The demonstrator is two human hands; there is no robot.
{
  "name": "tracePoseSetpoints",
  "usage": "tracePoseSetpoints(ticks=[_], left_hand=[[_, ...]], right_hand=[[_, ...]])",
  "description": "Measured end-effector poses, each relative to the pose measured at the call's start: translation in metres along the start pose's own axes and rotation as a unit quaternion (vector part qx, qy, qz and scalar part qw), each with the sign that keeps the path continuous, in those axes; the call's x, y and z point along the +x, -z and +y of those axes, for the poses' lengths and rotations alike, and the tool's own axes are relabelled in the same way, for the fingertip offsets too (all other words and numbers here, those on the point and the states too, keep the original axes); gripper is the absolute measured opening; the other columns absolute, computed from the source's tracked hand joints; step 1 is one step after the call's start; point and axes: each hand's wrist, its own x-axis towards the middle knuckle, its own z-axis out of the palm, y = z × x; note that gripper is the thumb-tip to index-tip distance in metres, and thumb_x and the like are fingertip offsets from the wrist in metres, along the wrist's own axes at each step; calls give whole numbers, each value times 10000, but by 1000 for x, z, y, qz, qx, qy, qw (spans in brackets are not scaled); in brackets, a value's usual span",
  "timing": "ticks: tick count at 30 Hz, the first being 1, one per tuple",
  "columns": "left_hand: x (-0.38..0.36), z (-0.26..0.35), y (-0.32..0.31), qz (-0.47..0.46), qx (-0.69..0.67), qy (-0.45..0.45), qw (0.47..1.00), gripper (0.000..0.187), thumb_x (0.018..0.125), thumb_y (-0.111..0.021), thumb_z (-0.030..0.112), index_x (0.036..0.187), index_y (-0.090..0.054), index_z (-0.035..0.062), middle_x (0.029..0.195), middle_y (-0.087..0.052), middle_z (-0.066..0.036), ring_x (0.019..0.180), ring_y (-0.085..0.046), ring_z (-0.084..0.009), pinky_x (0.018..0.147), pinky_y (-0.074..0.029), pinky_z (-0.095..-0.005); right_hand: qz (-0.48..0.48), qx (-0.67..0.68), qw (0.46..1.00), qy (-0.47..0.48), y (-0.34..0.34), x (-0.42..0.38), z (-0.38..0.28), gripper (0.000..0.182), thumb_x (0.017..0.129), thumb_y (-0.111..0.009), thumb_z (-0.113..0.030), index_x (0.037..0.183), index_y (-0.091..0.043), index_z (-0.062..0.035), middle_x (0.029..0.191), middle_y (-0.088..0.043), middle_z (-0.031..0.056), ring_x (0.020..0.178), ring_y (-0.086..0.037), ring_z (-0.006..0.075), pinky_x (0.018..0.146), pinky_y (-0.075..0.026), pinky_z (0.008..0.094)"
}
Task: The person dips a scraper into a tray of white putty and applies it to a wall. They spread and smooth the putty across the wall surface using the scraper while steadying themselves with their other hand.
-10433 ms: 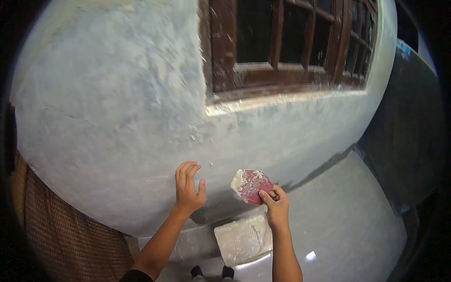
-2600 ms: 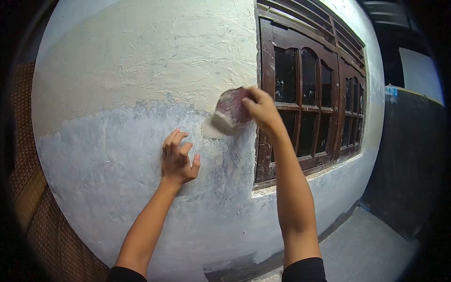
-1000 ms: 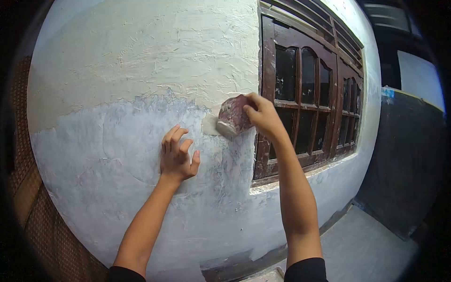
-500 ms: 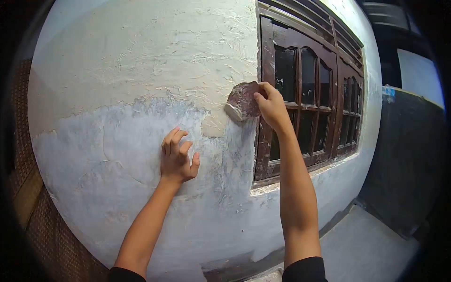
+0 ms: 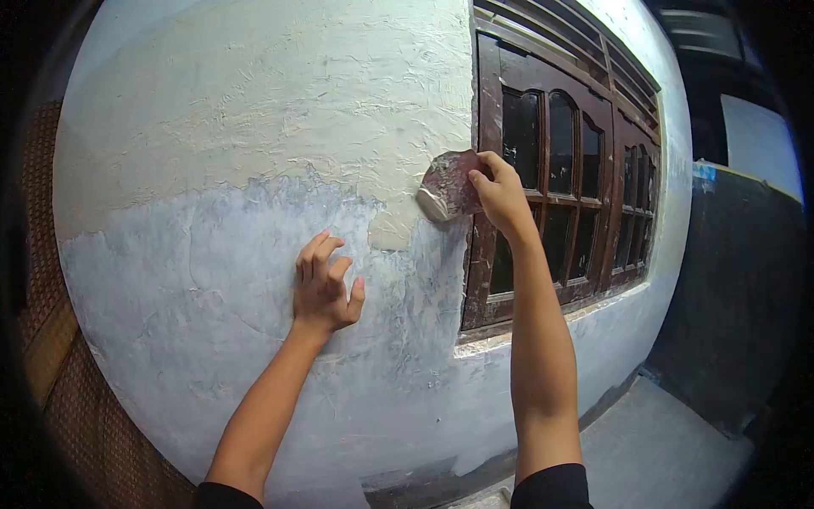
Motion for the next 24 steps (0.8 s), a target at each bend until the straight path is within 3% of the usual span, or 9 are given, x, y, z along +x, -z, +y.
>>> tracePoseSetpoints(ticks=[3,4,7,11,13,19,23,24], left_hand=[[0,0,1,-1,-3,1,1000,394,762,-588,223,1101,-412,127,1221,-459,-134,1235,-413,-368,1003,-349,-481],[0,2,0,-1,-6,2,1000,394,762,-588,223,1101,-412,127,1221,-459,-134,1235,-413,-368,1003,-349,-481],[0,0,1,-4,2,2,1000,396,760,-592,214,1102,-411,127,1219,-459,-136,1233,-413,-372,1005,-348,-482],[1,0,3,-8,-2,5,1000,399,760,-593,206,1103,-406,129,1221,-457,-137,1236,-412,-372,1011,-339,-482],[0,2,2,-18,-2,8,1000,400,760,-594,206,1103,-404,129,1223,-456,-137,1238,-411,-372,1013,-336,-482],[0,1,2,-7,-7,6,1000,399,761,-595,206,1101,-399,130,1228,-453,-136,1245,-408,-369,1015,-334,-478],[1,1,0,-6,-1,7,1000,388,768,-582,214,1101,-403,128,1223,-460,-138,1244,-408,-368,1015,-333,-477],[0,1,0,-6,-1,6,1000,384,770,-579,215,1100,-404,128,1221,-462,-139,1244,-409,-368,1016,-330,-478]], right_hand=[[-56,24,998,-7,-7,-2,6,257,880,-593,-61,1110,-575,54,910,-650,94,826,-576,140,750,-472,286],[-60,-45,997,23,-8,-7,-1,248,883,-587,-56,1104,-578,56,927,-647,77,834,-574,132,757,-469,278],[-3,-49,999,-9,-1,-2,1,243,885,-584,-57,1100,-579,56,940,-642,69,866,-570,129,780,-460,270],[-33,38,999,0,-2,-10,7,247,891,-578,-60,1110,-575,53,947,-633,62,870,-562,127,787,-454,265],[-31,-10,999,-23,-1,-17,0,229,897,-575,-54,1100,-573,50,954,-629,55,874,-555,107,774,-448,244],[94,6,994,48,2,-69,-19,150,890,-581,-27,1023,-594,42,872,-622,38,786,-547,72,689,-447,241],[229,-141,951,156,-10,-119,-15,64,837,-587,54,887,-586,14,778,-588,84,681,-571,157,618,-453,290],[237,-200,926,217,-18,-126,-20,64,822,-616,39,862,-582,3,782,-579,126,681,-585,236,620,-465,314]])
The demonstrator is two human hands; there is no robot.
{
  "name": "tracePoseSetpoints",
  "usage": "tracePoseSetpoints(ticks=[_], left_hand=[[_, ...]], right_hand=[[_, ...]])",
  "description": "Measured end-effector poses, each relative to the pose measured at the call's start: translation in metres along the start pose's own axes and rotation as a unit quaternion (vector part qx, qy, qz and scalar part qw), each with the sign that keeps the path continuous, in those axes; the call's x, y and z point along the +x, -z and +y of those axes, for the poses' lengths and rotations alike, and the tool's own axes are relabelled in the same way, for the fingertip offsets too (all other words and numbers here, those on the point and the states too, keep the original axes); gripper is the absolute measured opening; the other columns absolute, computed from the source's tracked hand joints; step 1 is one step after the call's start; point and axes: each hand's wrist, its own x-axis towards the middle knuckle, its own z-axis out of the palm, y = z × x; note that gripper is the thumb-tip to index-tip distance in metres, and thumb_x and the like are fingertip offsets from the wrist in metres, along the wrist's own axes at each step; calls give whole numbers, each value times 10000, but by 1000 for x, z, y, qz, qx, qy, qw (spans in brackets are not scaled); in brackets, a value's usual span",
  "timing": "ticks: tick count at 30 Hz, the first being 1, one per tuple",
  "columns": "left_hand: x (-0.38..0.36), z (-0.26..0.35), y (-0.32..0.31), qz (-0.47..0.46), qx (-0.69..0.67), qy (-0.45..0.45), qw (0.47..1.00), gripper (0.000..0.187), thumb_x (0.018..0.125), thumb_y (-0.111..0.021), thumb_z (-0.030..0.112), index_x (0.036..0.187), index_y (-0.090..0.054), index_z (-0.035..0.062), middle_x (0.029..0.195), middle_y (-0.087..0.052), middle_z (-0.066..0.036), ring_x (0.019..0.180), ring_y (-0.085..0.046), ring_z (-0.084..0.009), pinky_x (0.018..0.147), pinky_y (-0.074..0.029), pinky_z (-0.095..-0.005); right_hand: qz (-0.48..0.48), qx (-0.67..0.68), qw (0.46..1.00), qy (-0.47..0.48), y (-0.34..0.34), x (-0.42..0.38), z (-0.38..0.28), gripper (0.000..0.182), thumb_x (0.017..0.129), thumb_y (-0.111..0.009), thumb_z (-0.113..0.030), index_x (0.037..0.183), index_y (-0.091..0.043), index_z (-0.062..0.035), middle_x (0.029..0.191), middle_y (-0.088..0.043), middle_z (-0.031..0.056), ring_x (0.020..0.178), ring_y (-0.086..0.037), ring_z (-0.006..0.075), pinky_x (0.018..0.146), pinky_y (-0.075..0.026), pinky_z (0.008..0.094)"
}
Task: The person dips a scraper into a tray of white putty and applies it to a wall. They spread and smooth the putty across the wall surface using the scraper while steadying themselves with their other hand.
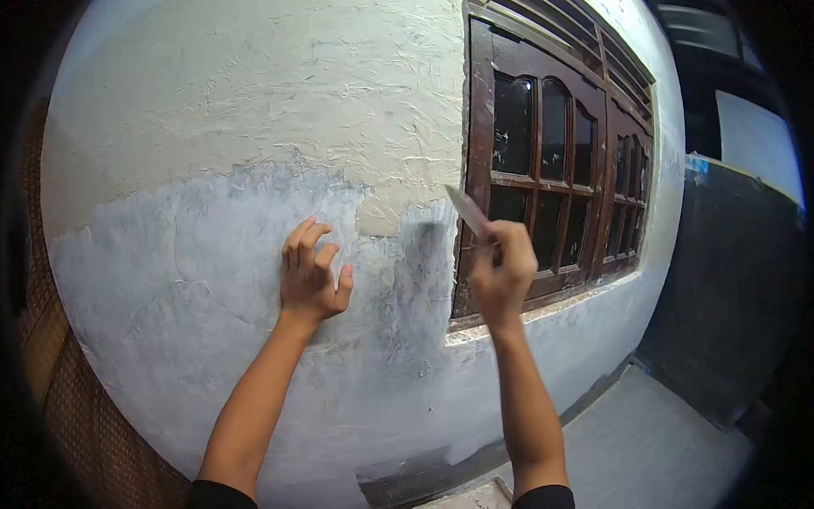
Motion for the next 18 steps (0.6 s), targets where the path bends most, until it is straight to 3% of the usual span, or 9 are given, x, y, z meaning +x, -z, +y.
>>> tracePoseSetpoints(ticks=[1,5,7,18], left_hand=[[0,0,0,-1,-1,-1,1000,384,770,-579,215,1100,-404,128,1221,-462,-139,1244,-409,-368,1016,-330,-478],[0,0,0,-5,4,-5,1000,385,766,-585,217,1097,-410,125,1219,-465,-137,1243,-411,-368,1020,-321,-478],[-1,0,0,-7,6,-6,1000,385,766,-586,219,1096,-412,124,1218,-466,-136,1244,-412,-369,1021,-319,-478],[1,1,2,-14,8,-3,1000,395,766,-589,212,1104,-403,129,1214,-467,-139,1240,-418,-381,1015,-324,-487]], right_hand=[[20,-17,997,69,-5,-7,-4,69,820,-623,32,870,-594,-6,822,-586,136,709,-582,291,611,-471,351],[9,-106,980,166,-24,-38,-3,127,774,-620,27,890,-613,-22,856,-574,104,781,-566,294,678,-455,383],[6,-142,972,188,-37,-49,6,180,700,-633,18,869,-608,-39,881,-567,79,817,-555,258,724,-435,398],[-28,-186,961,205,-68,-75,23,93,729,-651,-50,815,-617,-46,917,-592,73,900,-595,233,759,-463,395]])
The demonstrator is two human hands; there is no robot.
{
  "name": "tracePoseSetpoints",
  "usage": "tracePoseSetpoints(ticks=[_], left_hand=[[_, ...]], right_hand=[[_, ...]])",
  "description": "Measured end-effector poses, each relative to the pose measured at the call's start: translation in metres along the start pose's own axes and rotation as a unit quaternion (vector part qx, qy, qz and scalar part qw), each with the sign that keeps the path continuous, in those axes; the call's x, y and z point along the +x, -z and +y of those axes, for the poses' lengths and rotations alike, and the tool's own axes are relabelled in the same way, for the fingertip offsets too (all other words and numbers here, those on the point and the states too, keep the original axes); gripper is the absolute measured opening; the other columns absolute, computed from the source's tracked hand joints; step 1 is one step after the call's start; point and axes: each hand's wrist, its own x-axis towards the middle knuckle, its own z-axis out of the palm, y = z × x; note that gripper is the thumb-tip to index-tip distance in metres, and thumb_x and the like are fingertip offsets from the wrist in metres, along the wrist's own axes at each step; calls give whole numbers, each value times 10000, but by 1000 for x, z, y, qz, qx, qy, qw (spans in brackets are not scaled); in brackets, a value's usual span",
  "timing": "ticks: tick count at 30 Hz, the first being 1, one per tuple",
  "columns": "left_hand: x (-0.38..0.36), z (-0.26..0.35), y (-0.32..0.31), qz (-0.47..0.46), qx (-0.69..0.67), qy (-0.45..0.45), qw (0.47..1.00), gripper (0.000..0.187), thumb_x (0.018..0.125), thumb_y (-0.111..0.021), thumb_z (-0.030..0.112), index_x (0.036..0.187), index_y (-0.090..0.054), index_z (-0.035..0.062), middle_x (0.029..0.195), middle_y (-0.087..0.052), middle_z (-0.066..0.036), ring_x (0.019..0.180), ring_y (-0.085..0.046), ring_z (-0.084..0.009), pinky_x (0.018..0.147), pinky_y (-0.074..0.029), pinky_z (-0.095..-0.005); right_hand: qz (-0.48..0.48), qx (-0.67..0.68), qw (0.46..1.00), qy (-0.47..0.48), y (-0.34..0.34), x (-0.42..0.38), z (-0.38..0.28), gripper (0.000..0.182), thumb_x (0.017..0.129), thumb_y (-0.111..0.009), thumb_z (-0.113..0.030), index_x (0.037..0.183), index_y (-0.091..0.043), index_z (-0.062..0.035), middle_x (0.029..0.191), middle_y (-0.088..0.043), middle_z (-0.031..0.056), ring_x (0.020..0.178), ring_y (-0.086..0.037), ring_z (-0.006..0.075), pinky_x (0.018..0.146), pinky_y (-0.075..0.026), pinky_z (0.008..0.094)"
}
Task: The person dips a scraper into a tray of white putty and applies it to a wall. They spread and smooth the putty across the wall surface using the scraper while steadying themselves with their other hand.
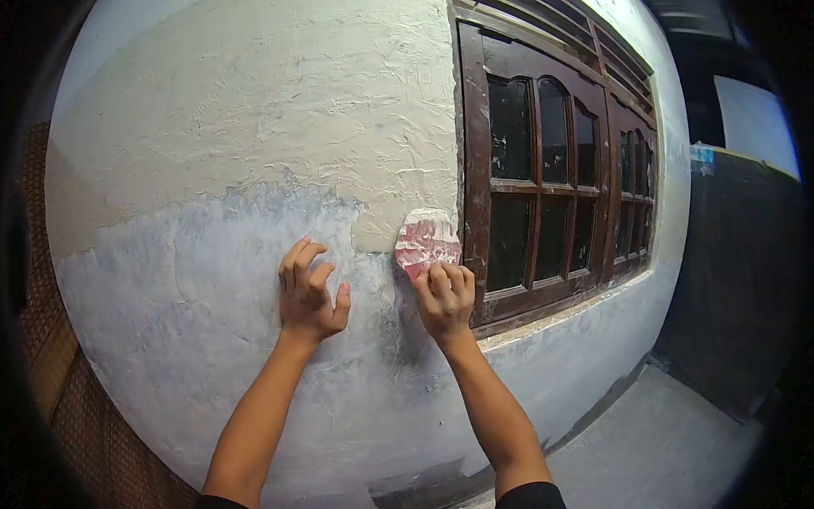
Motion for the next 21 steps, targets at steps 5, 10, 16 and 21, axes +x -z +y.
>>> tracePoseSetpoints(ticks=[5,10,16,21], left_hand=[[0,0,0,3,1,2,1000,408,758,-594,203,1110,-402,130,1216,-467,-141,1238,-419,-385,1012,-327,-489],[1,1,-1,8,-3,1,1000,419,750,-601,195,1114,-402,130,1216,-470,-141,1235,-423,-385,1011,-328,-490],[2,1,0,13,-3,4,1000,421,746,-599,192,1113,-406,124,1209,-476,-139,1235,-424,-382,1013,-326,-489],[1,1,0,5,2,8,1000,417,738,-594,184,1105,-406,123,1205,-476,-140,1236,-425,-376,1018,-325,-483]], right_hand=[[-1,-8,1000,0,-1,2,-3,114,732,-656,-54,841,-640,-26,910,-607,85,887,-610,236,764,-495,376],[-12,18,1000,11,5,2,-1,129,716,-669,-31,838,-657,8,912,-624,107,838,-629,246,712,-534,346],[-26,22,999,32,13,-2,-2,144,711,-667,-12,850,-670,23,903,-638,110,836,-635,249,718,-545,329],[-59,39,996,54,31,-11,0,138,700,-663,-8,835,-667,20,894,-638,99,834,-635,239,718,-541,320]])
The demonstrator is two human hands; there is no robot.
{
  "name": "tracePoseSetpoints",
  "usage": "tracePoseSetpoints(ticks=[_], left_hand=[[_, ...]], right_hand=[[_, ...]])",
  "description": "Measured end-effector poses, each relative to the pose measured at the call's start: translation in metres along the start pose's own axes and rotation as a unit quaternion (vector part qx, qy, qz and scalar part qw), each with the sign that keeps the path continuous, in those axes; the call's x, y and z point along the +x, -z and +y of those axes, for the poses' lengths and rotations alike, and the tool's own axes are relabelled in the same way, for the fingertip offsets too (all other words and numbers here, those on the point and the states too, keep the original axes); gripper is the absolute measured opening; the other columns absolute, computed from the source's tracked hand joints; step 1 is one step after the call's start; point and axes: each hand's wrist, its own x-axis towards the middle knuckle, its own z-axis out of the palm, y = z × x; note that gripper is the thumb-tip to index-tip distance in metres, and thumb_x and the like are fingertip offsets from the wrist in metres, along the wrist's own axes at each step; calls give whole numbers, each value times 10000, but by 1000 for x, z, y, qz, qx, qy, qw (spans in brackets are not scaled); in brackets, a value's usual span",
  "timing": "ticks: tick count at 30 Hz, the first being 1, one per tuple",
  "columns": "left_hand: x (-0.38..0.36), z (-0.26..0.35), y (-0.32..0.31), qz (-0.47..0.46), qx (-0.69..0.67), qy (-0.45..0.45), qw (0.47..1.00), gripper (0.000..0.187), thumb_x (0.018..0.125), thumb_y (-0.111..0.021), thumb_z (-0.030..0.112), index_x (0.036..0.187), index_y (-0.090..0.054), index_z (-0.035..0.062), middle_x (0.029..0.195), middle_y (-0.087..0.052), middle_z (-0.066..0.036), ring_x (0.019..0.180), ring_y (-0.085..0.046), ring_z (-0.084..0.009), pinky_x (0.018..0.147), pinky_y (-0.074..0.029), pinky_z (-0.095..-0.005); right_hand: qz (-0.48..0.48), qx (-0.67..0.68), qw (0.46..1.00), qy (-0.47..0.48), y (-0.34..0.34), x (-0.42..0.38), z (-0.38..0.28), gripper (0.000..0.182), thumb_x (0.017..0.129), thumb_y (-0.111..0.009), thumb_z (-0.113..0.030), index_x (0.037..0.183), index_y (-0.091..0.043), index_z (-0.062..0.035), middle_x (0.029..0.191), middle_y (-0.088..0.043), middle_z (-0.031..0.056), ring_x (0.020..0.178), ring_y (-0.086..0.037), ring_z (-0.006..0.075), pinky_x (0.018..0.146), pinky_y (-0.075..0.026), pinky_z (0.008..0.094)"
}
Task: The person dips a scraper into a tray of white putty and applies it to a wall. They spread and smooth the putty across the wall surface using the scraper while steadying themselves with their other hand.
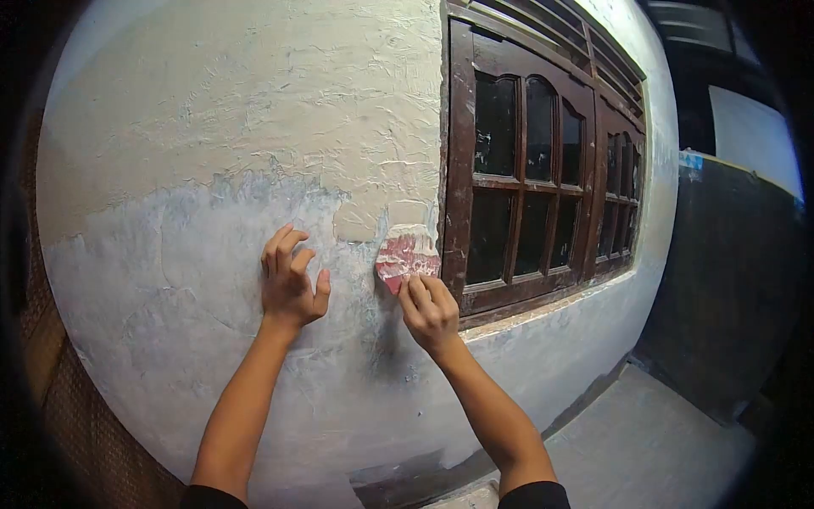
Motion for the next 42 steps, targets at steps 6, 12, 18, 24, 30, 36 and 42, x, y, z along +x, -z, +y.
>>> tracePoseSetpoints(ticks=[6,12,18,24,30,36,42], left_hand=[[0,0,0,0,2,1,1000,419,727,-597,183,1093,-402,128,1196,-477,-135,1234,-426,-372,1017,-327,-482],[-1,0,-1,-2,-2,0,1000,423,726,-595,179,1097,-400,129,1190,-476,-134,1230,-426,-370,1019,-326,-479],[0,1,0,-4,-3,-3,1000,438,727,-593,166,1114,-390,127,1192,-476,-137,1230,-425,-376,1022,-320,-478],[0,0,0,-2,-3,-6,1000,446,729,-596,170,1122,-389,126,1204,-475,-140,1231,-425,-376,1019,-319,-478],[0,0,0,-10,0,-7,1000,403,755,-583,189,1109,-401,121,1199,-479,-143,1230,-427,-378,1017,-319,-480],[-1,-1,-1,-4,0,-9,1000,422,751,-587,186,1119,-392,122,1199,-479,-146,1229,-427,-380,1014,-323,-483],[0,0,-1,0,1,-9,1000,429,746,-589,183,1122,-390,125,1196,-476,-143,1223,-430,-382,1014,-322,-488]], right_hand=[[42,41,996,-64,49,28,24,120,728,-609,15,836,-650,-18,828,-628,94,770,-616,269,679,-485,373],[34,227,941,-248,56,93,81,241,787,-537,72,1013,-612,32,873,-646,178,822,-640,304,776,-488,351],[-85,333,890,-300,25,123,109,228,854,-556,6,1073,-598,56,921,-674,191,874,-660,239,794,-489,322],[-81,291,893,-334,4,124,120,246,856,-572,-3,1094,-601,52,930,-679,185,864,-654,223,794,-486,304],[-55,353,852,-383,-3,109,129,251,870,-572,-11,1111,-604,53,963,-687,149,886,-642,186,804,-487,296],[-15,363,838,-407,-12,104,141,258,877,-553,9,1127,-598,54,947,-677,118,885,-620,156,807,-478,270],[-65,370,834,-405,-11,107,135,256,877,-553,17,1124,-604,60,955,-671,92,881,-612,150,806,-475,264]])
